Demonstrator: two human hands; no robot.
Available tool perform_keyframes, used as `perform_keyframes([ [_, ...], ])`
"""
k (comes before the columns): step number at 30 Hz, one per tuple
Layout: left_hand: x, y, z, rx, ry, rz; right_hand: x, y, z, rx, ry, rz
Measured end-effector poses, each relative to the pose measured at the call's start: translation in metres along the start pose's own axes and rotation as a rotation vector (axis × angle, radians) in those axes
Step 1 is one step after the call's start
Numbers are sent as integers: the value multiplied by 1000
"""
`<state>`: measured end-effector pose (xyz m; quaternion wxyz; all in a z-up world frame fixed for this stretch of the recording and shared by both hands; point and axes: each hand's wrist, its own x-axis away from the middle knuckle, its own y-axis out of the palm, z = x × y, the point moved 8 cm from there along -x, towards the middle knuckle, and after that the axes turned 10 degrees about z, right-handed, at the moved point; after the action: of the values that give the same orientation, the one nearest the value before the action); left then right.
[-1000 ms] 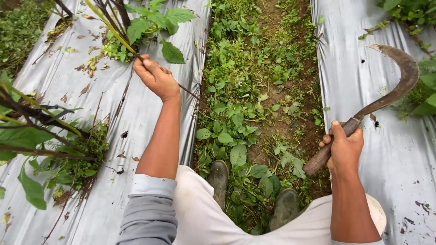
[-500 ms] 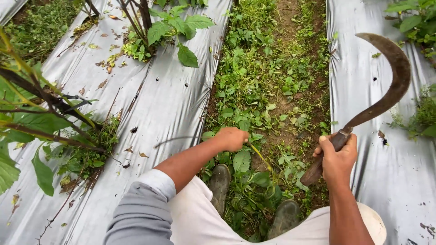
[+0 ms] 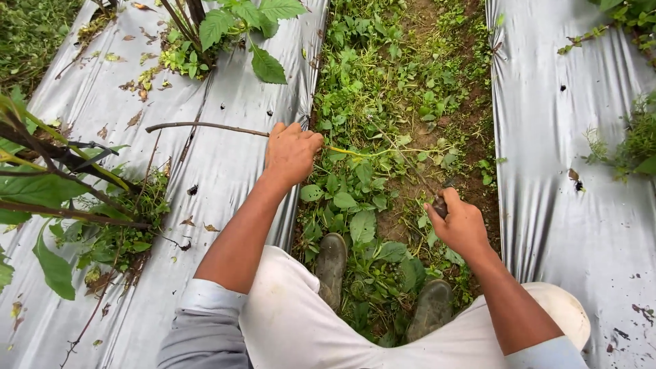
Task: The person uses a sickle to cut weeds and clear debris around the base of plants growing through a plastic mulch sheet. They pull out the cut weeds by hand and toss them aside, moving along the row to clear the area around each plant.
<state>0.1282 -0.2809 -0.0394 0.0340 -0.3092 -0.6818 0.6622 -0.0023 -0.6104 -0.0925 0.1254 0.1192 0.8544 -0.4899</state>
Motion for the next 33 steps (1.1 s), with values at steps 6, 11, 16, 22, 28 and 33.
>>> perform_keyframes([
  [6,-3,-16,0,51,123,430,9,1,-15,-247,-265,361],
  [11,1,-51,-5,31,19,466,24,74,83,165,329,-383],
  [16,0,2,-8,80,2,387,18,61,50,127,289,-350],
  [22,-21,-8,13,924,-335,156,14,22,-9,-621,737,-362],
  [28,-58,16,18,1681,-531,452,-4,3,-18,-506,611,-256],
  [33,-75,-10,6,1907,-952,841,-6,28,9,-259,452,-207],
])
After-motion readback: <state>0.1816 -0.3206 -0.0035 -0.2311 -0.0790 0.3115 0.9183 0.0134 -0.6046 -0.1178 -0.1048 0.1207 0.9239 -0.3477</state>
